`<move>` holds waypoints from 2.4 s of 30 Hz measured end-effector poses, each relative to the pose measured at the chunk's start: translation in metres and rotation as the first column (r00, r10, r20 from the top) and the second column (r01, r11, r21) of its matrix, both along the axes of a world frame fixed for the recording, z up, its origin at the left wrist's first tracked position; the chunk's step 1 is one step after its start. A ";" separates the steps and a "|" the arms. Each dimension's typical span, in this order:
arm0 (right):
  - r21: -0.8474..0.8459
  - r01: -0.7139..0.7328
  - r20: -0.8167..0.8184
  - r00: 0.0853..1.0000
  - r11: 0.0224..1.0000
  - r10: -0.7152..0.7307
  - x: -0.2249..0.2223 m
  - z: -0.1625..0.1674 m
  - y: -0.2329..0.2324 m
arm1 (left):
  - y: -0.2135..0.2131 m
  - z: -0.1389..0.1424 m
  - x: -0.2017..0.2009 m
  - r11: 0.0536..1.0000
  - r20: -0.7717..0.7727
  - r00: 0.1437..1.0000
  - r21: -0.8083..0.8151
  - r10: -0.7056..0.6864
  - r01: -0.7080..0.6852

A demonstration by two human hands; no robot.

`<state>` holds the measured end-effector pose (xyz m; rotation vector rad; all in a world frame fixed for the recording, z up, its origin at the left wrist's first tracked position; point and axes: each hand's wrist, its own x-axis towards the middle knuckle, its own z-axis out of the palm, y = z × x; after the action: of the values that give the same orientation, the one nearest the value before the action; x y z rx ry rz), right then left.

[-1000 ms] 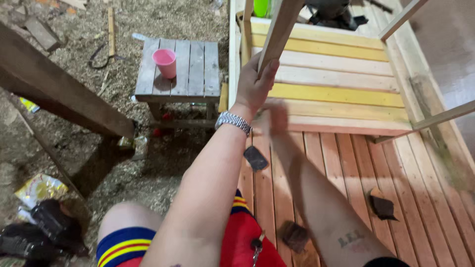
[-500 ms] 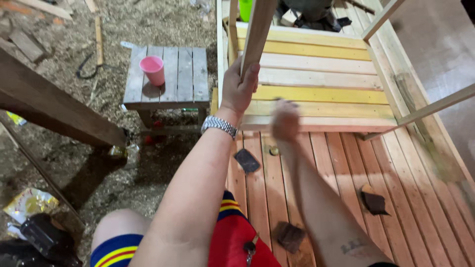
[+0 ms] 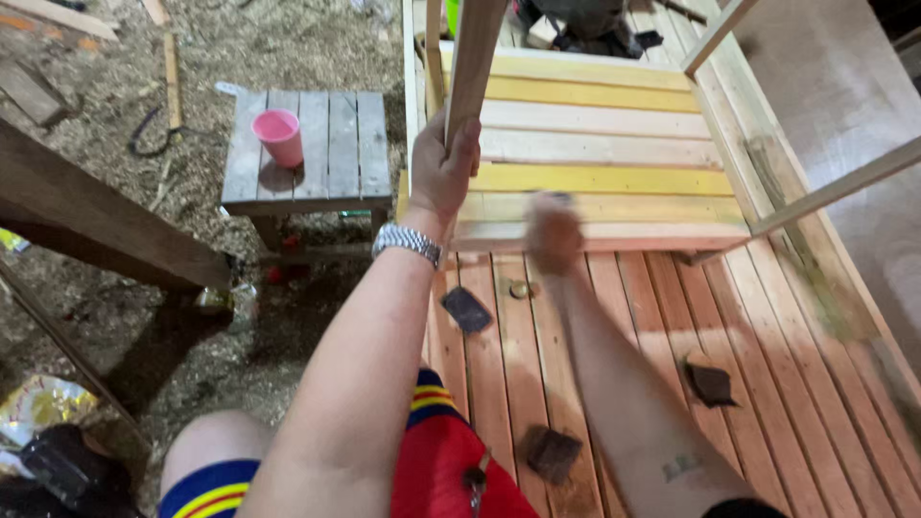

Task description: The person sits on a wooden floor and sands the slatted seat of a small wooden bench frame, rubbing sandpaper back and forth across the planks while steadying the frame with the other hand. They work over different boards of the seat, repositioning the sandpaper and continuing to sand.

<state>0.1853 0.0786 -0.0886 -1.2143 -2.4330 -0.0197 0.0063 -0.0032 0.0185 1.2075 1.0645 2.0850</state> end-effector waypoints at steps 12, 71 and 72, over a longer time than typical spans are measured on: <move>0.052 -0.270 -0.127 0.953 0.961 0.275 0.038 0.032 0.012 | 0.002 -0.005 0.000 1.000 -0.039 0.999 0.018 0.011 -0.010; -0.020 -0.199 -0.074 0.978 0.980 0.197 0.014 0.011 0.013 | -0.006 -0.032 0.009 0.992 -0.056 0.997 -0.106 0.057 -0.062; -0.013 -0.227 -0.151 0.963 0.974 0.222 0.011 0.008 0.007 | -0.007 -0.032 0.008 0.992 -0.052 0.997 -0.110 0.048 -0.053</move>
<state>0.1961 0.0856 -0.0803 -0.9099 -2.4313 0.1688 0.0141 -0.0098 -0.0136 1.1946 1.2293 2.0135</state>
